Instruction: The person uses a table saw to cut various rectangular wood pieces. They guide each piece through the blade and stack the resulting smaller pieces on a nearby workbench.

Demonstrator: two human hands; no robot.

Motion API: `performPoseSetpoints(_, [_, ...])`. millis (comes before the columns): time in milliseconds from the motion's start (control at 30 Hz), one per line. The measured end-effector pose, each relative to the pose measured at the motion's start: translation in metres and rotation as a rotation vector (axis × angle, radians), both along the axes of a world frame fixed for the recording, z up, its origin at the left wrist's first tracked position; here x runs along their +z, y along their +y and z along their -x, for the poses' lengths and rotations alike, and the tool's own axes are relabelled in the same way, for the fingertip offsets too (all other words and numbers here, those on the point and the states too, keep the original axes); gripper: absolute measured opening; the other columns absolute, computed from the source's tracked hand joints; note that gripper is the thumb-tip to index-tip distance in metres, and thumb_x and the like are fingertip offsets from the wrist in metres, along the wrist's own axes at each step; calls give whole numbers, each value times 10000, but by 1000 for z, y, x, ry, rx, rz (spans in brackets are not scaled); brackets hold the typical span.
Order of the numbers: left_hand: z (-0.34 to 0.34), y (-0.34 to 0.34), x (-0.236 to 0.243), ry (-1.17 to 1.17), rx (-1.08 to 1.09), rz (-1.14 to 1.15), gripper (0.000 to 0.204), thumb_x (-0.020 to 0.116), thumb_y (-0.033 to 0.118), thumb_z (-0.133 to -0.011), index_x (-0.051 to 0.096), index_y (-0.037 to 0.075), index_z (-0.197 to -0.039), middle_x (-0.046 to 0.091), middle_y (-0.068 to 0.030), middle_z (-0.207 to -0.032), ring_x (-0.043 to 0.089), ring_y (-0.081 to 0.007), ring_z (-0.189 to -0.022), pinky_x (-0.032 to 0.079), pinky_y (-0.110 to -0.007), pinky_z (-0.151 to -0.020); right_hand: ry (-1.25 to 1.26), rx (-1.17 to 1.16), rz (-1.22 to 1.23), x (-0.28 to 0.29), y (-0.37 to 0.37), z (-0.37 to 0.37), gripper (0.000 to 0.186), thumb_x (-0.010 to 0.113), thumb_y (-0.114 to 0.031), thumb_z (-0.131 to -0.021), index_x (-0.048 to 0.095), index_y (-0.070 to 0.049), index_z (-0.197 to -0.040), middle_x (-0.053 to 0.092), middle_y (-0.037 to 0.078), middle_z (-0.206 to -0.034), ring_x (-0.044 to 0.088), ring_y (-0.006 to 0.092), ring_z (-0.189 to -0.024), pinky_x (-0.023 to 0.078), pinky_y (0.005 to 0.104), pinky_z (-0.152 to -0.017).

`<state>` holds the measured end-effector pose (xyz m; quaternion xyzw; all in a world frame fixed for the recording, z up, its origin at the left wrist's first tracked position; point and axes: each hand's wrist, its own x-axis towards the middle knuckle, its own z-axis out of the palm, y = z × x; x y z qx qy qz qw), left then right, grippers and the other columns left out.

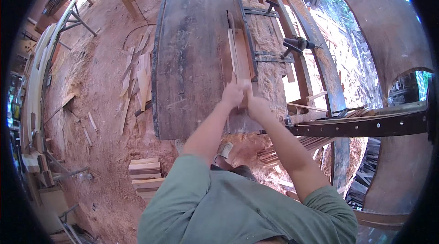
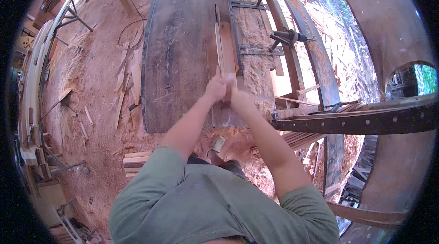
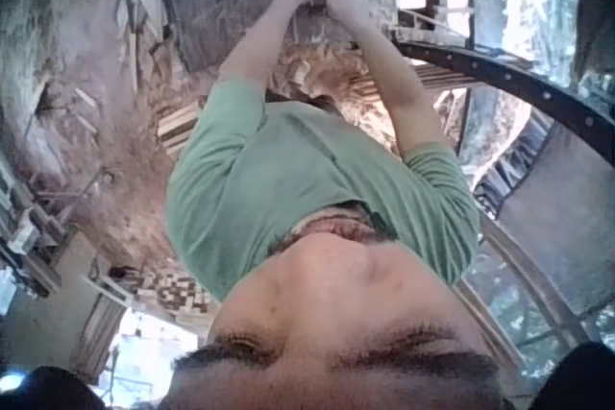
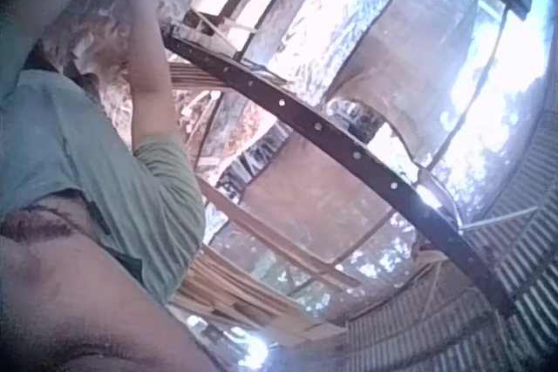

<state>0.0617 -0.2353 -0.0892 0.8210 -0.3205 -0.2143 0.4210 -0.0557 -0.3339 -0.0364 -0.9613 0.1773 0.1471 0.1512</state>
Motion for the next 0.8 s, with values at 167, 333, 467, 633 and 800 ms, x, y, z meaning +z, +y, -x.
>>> performPoseSetpoints(167, [125, 71, 20, 108, 215, 5, 378, 621, 292, -879, 631, -47, -1047, 612, -308, -1074, 608, -447, -957, 487, -500, -804, 53, -25, -282, 24, 50, 128, 714, 639, -152, -807, 315, -4, -1425, 597, 316, -1076, 618, 461, -968, 498, 519, -837])
performPoseSetpoints(333, [192, 121, 9, 364, 196, -54, 392, 622, 343, -898, 614, -38, -807, 628, -243, -798, 639, -367, -722, 500, -451, -664, -255, -605, -700, 0, 66, 172, 747, 770, -145, -756, 379, 37, -1366, 584, 181, -1183, 580, 260, -1101, 474, 378, -937])
performPoseSetpoints(467, [206, 153, 13, 389, 448, 156, 299, 586, 239, -914, 617, -21, -770, 625, -207, -749, 638, -335, -677, 487, -437, -604, -190, -757, -1177, -39, 70, 152, 620, 763, -198, -830, 452, 14, -1323, 585, 111, -1178, 580, 209, -1061, 479, 353, -909])
performPoseSetpoints(633, [156, 237, 41, -187, 734, -114, 234, 582, 142, -865, 571, -20, -696, 615, -246, -746, 618, -433, -714, 478, -513, -622, -131, -663, -1294, -39, 80, 151, 457, 725, -152, -793, 547, -11, -1190, 610, 53, -1017, 591, 169, -935, 479, 324, -834])
performPoseSetpoints(800, [31, 320, 75, -455, 800, -334, 236, 542, 186, -855, 625, -20, -776, 630, -269, -810, 643, -424, -846, 515, -530, -742, -239, -619, -1074, -20, 94, 167, 449, 716, -199, -720, 587, -4, -1104, 603, 40, -959, 585, 152, -863, 470, 297, -775])
